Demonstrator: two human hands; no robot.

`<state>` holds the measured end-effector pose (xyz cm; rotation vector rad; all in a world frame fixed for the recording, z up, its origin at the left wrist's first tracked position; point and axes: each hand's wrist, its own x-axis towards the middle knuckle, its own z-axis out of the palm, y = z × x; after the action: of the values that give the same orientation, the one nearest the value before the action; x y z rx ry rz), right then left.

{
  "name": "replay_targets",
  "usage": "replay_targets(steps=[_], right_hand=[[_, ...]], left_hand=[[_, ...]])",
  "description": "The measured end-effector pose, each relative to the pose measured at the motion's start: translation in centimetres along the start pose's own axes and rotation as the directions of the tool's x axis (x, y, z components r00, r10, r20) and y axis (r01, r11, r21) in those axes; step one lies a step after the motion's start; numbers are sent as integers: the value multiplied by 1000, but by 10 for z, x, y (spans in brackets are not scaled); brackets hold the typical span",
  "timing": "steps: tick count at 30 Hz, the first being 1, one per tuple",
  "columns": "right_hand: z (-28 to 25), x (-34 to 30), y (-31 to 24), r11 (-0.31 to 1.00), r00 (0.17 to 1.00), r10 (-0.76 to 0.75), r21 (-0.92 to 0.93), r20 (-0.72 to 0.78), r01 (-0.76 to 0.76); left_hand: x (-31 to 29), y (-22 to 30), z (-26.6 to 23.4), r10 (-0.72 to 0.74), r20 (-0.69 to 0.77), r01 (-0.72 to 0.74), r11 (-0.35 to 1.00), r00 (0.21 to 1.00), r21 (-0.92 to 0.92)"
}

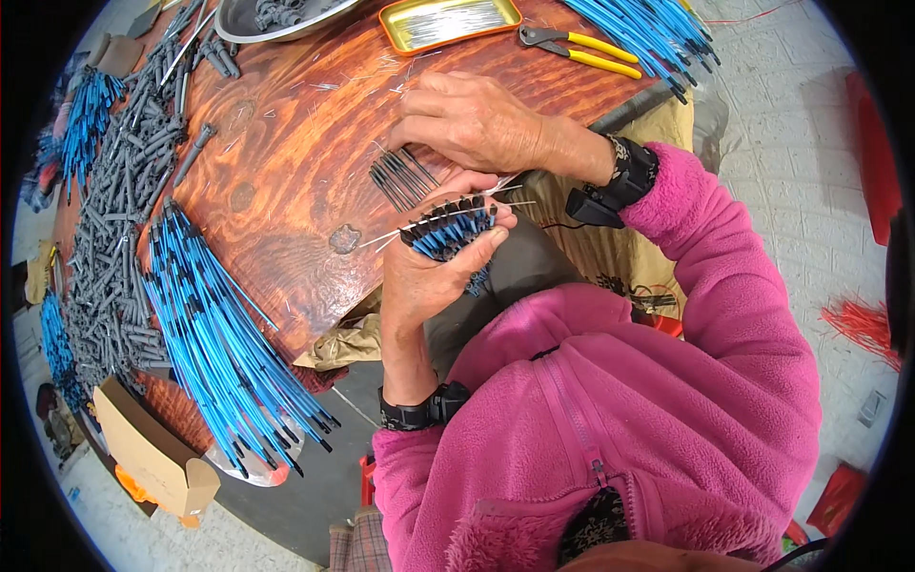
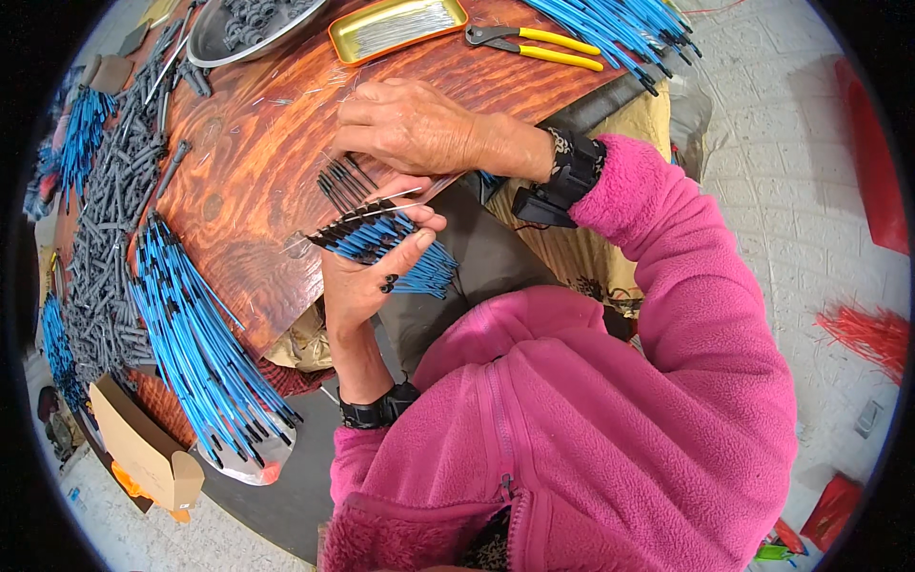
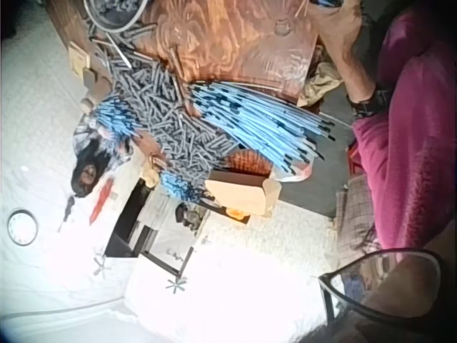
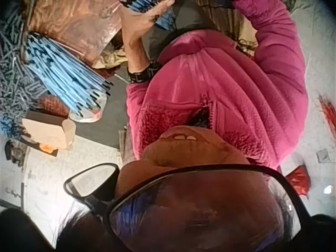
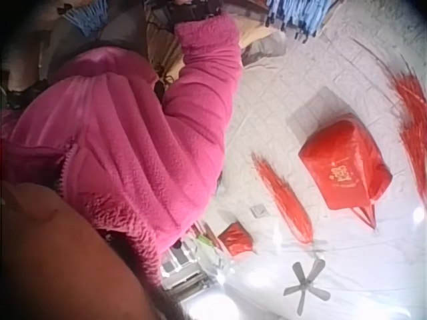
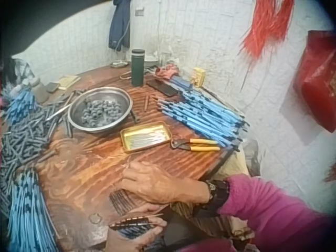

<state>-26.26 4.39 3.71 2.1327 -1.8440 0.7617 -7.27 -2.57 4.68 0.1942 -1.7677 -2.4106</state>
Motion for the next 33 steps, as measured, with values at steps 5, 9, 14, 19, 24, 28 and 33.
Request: replay_targets(steps=[5,9,14,19,24,28,33], right_hand=[[5,-3,3,999,999,32,14,32,-33],[2,-3,3,999,999,36,12,33,-37],[-4,3,5,999,1000,-27,34,-15,27],[-8,6,6,998,998,-51,41,33,50],[-6,6,4,995,996,-68,71,53,64],[-1,2,6,994,998,-53,96,20,51],[0,-1,-1,987,1000,-29,157,-4,29]], left_hand=[[1,-1,0,-43,0,43,998,999,-38],[3,3,1,-51,-3,51,999,999,-8],[4,0,-2,-68,16,68,997,998,-37],[3,2,-1,-55,-5,55,998,998,-18],[0,0,-2,-46,-35,44,998,998,-45],[0,2,1,-56,-39,53,996,998,-65],[-9,1,-1,-28,1,28,998,1000,58]])
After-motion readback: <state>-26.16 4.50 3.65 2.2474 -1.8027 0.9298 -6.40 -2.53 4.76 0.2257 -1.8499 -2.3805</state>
